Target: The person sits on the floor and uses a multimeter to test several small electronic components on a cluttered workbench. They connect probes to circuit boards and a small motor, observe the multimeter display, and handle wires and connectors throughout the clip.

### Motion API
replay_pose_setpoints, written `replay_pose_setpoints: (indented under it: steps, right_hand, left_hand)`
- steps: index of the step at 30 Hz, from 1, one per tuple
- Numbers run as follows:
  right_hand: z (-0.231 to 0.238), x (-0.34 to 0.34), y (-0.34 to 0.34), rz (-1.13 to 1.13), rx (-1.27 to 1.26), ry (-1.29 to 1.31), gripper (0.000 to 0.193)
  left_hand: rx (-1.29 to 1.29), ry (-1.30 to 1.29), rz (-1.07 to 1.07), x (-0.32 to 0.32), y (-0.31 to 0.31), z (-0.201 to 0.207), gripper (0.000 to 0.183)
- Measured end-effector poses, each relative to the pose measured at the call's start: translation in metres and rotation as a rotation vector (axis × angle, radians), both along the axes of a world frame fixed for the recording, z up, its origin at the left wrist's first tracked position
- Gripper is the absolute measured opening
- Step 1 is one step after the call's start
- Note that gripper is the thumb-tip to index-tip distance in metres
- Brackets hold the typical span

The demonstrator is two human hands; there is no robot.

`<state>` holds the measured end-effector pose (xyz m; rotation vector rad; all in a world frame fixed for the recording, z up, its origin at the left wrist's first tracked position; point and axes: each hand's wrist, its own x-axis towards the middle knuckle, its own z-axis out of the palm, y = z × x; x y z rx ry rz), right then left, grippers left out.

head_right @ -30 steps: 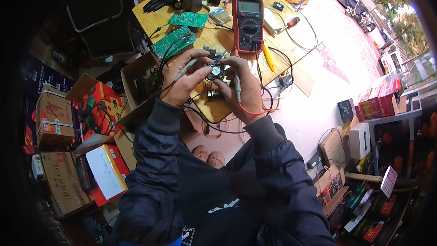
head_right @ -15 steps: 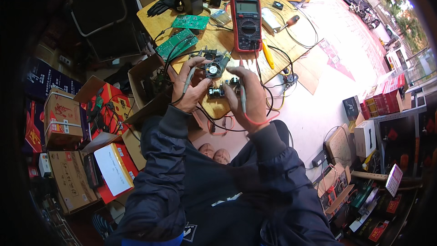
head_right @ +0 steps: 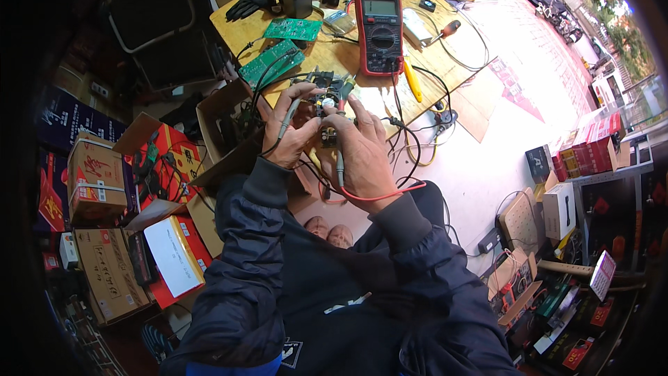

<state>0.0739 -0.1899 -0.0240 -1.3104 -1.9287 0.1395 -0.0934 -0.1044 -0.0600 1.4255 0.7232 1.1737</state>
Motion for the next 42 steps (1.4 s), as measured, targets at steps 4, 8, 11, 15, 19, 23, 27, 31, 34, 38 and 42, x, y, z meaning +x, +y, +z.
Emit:
replay_pose_setpoints:
  steps: [4,8,11,15,19,23,27,31,34,38,42]
  right_hand:
    - [0.001,0.002,0.005,-0.027,-0.005,-0.058,0.054]
    - [0.004,0.005,0.002,-0.017,-0.015,-0.019,0.054]
    - [0.004,0.001,0.0,0.005,-0.024,-0.026,0.052]
    - [0.006,0.002,0.0,-0.046,-0.005,-0.005,0.055]
    - [0.009,0.017,-0.013,-0.095,-0.01,0.114,0.053]
    - [0.008,0.03,-0.026,-0.114,-0.054,0.235,0.048]
    - [0.004,0.033,-0.037,-0.127,-0.045,0.203,0.051]
    - [0.002,0.029,-0.042,-0.128,-0.046,0.164,0.047]
    - [0.001,0.028,-0.044,-0.12,-0.043,0.151,0.043]
    - [0.0,0.029,-0.046,-0.103,-0.07,0.134,0.046]
    - [-0.002,0.03,-0.047,-0.092,-0.092,0.143,0.045]
  left_hand:
    - [-0.036,-0.059,-0.043,-0.001,-0.002,0.002,0.059]
    - [-0.032,-0.041,-0.039,-0.002,-0.003,0.004,0.06]
    - [0.001,-0.023,-0.036,-0.001,-0.002,0.004,0.06]
    - [-0.027,-0.106,-0.023,0.001,-0.003,0.004,0.058]
    - [-0.042,-0.133,-0.024,0.001,-0.004,0.006,0.059]
    - [-0.026,-0.112,-0.013,0.002,-0.004,0.007,0.059]
    - [0.0,-0.115,-0.02,0.002,-0.004,0.007,0.06]
    - [-0.035,-0.134,-0.055,0.0,-0.003,0.006,0.06]
    - [-0.024,-0.12,-0.052,0.0,-0.002,0.005,0.061]
    - [-0.014,-0.126,-0.046,0.0,-0.002,0.003,0.06]
    - [-0.015,-0.144,-0.045,0.001,-0.002,0.002,0.06]
